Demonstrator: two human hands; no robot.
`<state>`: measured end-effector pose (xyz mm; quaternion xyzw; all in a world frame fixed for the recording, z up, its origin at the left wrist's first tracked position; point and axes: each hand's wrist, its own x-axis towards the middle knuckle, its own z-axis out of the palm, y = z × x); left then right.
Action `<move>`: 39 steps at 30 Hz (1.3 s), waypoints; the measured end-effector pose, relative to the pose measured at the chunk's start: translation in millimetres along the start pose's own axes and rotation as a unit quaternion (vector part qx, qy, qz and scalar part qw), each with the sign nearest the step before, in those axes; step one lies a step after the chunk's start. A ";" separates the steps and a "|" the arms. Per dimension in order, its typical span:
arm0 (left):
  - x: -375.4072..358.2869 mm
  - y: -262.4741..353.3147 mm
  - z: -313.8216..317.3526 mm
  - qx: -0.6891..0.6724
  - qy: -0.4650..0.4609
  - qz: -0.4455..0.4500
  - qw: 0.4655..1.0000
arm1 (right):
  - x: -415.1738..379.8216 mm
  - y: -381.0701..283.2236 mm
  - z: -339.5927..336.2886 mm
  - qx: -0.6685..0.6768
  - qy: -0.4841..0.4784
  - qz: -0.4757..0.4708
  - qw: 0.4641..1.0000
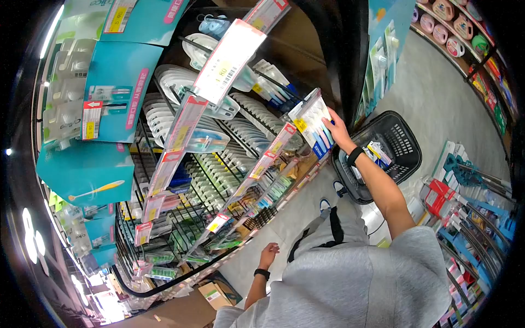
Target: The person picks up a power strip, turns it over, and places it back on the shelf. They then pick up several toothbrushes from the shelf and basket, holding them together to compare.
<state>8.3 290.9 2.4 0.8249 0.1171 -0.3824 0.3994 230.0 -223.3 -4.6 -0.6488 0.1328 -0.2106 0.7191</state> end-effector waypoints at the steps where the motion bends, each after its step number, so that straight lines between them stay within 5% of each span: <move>1: 1.6 -0.8 -1.4 -0.001 -0.005 -0.001 1.000 | 1.7 -0.2 0.5 -0.008 -0.001 -0.007 1.000; 11: 13.1 4.0 4.9 -0.013 -0.025 0.015 0.999 | -2.5 -32.0 -1.3 -0.084 -0.018 -0.070 0.994; 25: 6.9 -17.4 12.6 -0.009 -0.044 -0.015 0.999 | 11.9 -17.9 13.0 -0.081 0.015 0.012 0.997; 39: -32.4 -11.2 26.2 -0.083 0.025 -0.049 0.995 | 84.0 9.9 60.2 -0.292 0.068 -0.134 0.945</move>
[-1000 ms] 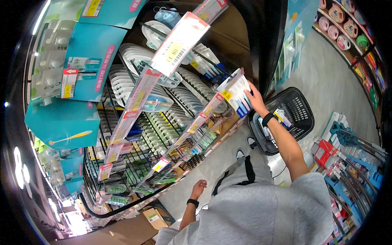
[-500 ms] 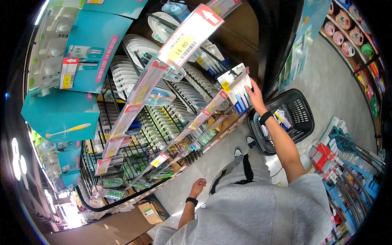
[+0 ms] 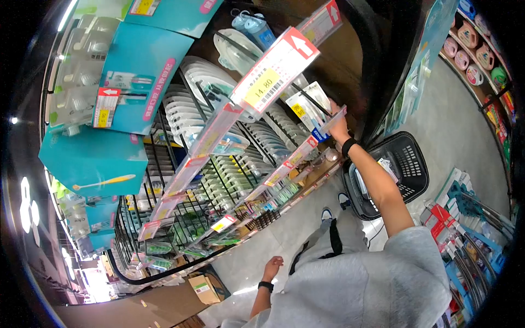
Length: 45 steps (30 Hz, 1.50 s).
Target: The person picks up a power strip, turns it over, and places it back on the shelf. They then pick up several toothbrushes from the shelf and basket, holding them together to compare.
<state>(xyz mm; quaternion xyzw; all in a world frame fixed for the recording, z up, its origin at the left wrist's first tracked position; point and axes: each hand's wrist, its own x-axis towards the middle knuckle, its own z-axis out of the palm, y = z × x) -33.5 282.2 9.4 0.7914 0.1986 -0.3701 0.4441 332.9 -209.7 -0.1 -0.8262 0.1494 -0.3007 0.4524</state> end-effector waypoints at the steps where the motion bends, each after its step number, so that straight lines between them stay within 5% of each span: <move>1: -3.1 -0.4 2.8 -0.016 0.005 -0.002 1.000 | 5.4 -4.9 0.4 0.018 -0.019 0.019 0.999; 2: -6.9 -9.6 4.4 -0.031 0.010 -0.005 0.999 | 9.5 13.6 19.7 0.147 -0.031 0.039 0.988; 4: -8.5 -41.2 5.2 -0.020 0.003 -0.005 1.000 | 13.8 -3.6 12.9 0.055 -0.030 -0.030 0.998; 10: -53.9 -63.4 34.1 -0.065 0.041 -0.062 0.995 | 37.8 4.8 55.2 0.058 -0.042 0.065 0.995; 15: -81.8 -108.1 56.0 -0.081 0.046 -0.056 0.994 | 44.7 -1.8 67.7 0.060 0.009 0.050 0.997; 18: -95.2 -66.7 61.2 -0.025 0.054 -0.057 0.997 | 39.3 -11.2 59.6 -0.012 -0.001 0.145 0.989; 21: -85.8 -76.7 62.1 -0.090 0.065 -0.102 0.989 | 18.0 6.5 60.8 -0.012 0.032 0.111 0.993; 23: -74.2 -78.7 66.1 -0.094 0.069 -0.096 0.988 | -10.7 -1.3 45.5 0.100 0.040 0.086 0.990; 24: -70.6 -77.9 67.0 -0.095 0.072 -0.094 0.988 | -21.8 -0.6 27.8 0.139 -0.076 0.135 0.978; 26: -61.8 -72.7 68.1 -0.067 0.054 -0.050 0.995 | -50.8 -6.3 5.4 -0.014 -0.044 0.030 0.998; 32: -25.6 -95.9 58.4 -0.061 -0.012 0.010 0.998 | -174.9 2.7 -82.5 0.047 -0.193 0.083 0.976; 34: -10.5 -113.3 52.8 -0.075 -0.014 0.024 0.997 | -244.1 36.5 -106.4 -0.067 -0.299 0.112 0.945; 38: 6.2 -152.7 43.3 -0.093 -0.006 0.021 0.995 | -378.3 95.6 -192.1 -0.212 -0.580 0.169 0.768; 40: 11.5 -169.0 43.9 -0.101 -0.017 -0.001 0.995 | -444.0 120.2 -238.4 -0.236 -0.601 0.267 0.715; 42: 13.6 -185.0 47.0 -0.090 -0.033 -0.024 0.995 | -494.9 122.4 -286.1 -0.173 -0.552 0.256 0.775; 45: 37.5 -219.2 55.3 -0.051 -0.122 -0.028 0.991 | -545.7 93.2 -334.7 -0.068 -0.376 0.492 0.782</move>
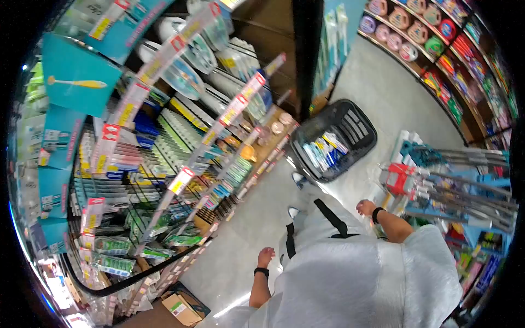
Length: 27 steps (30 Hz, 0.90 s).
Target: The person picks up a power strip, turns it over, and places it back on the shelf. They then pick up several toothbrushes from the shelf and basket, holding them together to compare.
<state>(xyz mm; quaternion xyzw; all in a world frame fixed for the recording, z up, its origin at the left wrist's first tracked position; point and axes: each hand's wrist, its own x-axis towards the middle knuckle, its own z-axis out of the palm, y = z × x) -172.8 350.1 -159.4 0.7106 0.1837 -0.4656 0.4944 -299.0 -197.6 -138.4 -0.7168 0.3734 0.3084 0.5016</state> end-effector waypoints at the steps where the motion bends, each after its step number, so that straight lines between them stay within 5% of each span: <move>1: 5.1 -15.4 -0.8 0.012 -0.035 -0.012 0.999 | -13.6 18.7 7.0 0.009 0.018 -0.043 0.999; 3: 16.9 -18.5 4.8 0.076 -0.045 0.012 0.996 | -35.8 40.5 13.1 0.026 0.015 0.014 0.999; 5: 69.3 -60.0 1.9 0.145 -0.089 0.150 0.974 | -89.2 -1.9 10.9 -0.051 0.016 0.039 0.998; 7: 51.6 -10.4 24.1 0.078 -0.031 0.086 0.993 | -83.3 31.1 12.4 -0.123 0.014 -0.045 0.991; 11: 18.7 57.0 56.1 -0.007 0.031 0.139 0.990 | -66.8 22.1 -7.8 -0.121 -0.049 0.022 0.991; 12: 15.1 57.1 59.4 -0.007 0.040 0.152 0.988 | -51.4 21.1 -17.0 -0.176 -0.059 -0.031 0.982; 13: 11.8 50.6 59.9 -0.011 0.042 0.143 0.989 | -49.4 -4.3 -24.0 -0.284 -0.012 -0.108 0.953; 14: 9.7 43.6 61.7 -0.015 0.043 0.134 0.990 | -20.0 -9.6 -30.5 -0.317 -0.042 -0.085 0.944; 15: 7.7 37.5 66.5 -0.020 0.043 0.125 0.991 | -6.4 -23.9 -37.5 -0.318 -0.049 -0.177 0.930; 16: 1.3 30.8 69.8 -0.003 0.052 0.105 0.993 | 7.4 -47.6 -35.5 -0.280 -0.009 -0.132 0.951; 19: -23.2 -10.8 69.3 0.047 0.088 0.042 0.994 | 81.3 -88.2 -29.4 -0.294 -0.014 -0.240 0.925; 21: -38.7 -53.8 73.7 0.027 0.103 0.044 0.993 | 105.2 -122.8 -15.3 -0.214 0.035 -0.203 0.955; 22: -56.4 -48.1 83.7 -0.048 0.094 -0.058 0.993 | 131.6 -119.2 -11.1 -0.185 -0.002 -0.222 0.957; 23: -76.2 -19.8 97.2 0.045 0.081 -0.094 0.991 | 145.4 -125.8 -11.5 -0.183 -0.042 -0.198 0.962; 25: -86.2 -64.5 104.2 -0.015 0.036 -0.011 0.999 | 179.1 -128.9 -14.5 -0.227 -0.086 -0.197 0.950; 27: -89.7 -76.9 119.4 -0.007 0.038 -0.054 0.998 | 218.4 -118.9 -18.5 -0.278 -0.078 -0.194 0.938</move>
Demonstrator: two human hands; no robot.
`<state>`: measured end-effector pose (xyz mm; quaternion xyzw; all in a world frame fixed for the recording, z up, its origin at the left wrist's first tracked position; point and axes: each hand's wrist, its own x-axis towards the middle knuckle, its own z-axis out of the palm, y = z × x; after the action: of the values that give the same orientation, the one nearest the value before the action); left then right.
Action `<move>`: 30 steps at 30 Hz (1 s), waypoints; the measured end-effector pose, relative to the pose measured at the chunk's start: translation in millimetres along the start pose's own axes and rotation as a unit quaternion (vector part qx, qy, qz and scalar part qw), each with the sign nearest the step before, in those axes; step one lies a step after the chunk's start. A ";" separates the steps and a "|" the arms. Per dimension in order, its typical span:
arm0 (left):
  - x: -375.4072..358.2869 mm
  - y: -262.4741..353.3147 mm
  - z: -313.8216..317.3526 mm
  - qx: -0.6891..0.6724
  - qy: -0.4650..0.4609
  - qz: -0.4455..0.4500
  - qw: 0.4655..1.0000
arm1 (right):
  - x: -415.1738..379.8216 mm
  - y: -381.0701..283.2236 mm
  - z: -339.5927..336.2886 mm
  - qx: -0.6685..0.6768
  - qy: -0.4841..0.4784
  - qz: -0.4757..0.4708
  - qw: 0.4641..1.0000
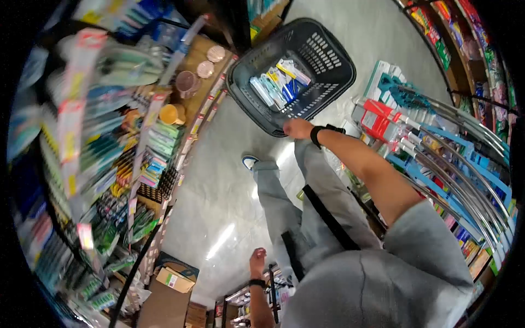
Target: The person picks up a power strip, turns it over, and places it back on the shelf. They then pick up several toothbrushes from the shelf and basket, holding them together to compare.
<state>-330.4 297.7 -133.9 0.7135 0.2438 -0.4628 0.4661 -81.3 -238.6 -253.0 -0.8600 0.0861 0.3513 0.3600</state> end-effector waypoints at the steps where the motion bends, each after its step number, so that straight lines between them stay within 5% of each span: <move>1: -3.2 29.0 12.3 0.033 -0.003 -0.044 0.998 | 13.8 15.7 3.9 0.051 0.034 0.004 0.998; 6: 39.9 43.1 62.1 0.051 0.014 -0.095 0.994 | 77.6 64.6 -17.2 0.082 0.039 0.077 0.993; 8: 55.8 20.5 78.6 -0.042 0.045 -0.104 0.993 | 117.2 100.3 -16.5 -0.046 -0.026 0.056 0.997; 9: 59.2 -0.1 83.5 0.017 0.053 -0.130 0.990 | 136.1 117.6 -11.5 -0.093 0.006 0.013 0.996; 11: 61.3 1.8 106.7 -0.056 0.064 -0.212 0.974 | 179.3 138.1 -16.5 -0.098 -0.054 0.064 0.992; 13: 60.4 21.0 127.4 -0.094 0.078 -0.263 0.957 | 229.9 184.3 3.3 -0.157 -0.016 -0.039 0.987; 18: 58.0 -38.2 171.8 -0.053 0.079 -0.352 0.931 | 282.1 184.5 19.2 -0.179 -0.029 0.072 0.981; 20: 64.2 -38.1 188.6 0.093 0.015 -0.314 0.945 | 301.6 191.5 37.8 -0.162 -0.016 0.068 0.984; 21: 45.1 -102.3 190.3 -0.038 0.050 -0.343 0.937 | 309.4 192.3 46.0 -0.158 -0.014 0.066 0.985; 30: 64.9 -75.5 230.2 -0.049 0.038 -0.377 0.924 | 381.5 229.9 110.0 0.023 0.133 0.223 0.965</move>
<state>-459.6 121.0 -256.3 0.5622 0.5351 -0.5640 0.2821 48.6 -290.6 -689.9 -0.8495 0.3313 0.3028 0.2774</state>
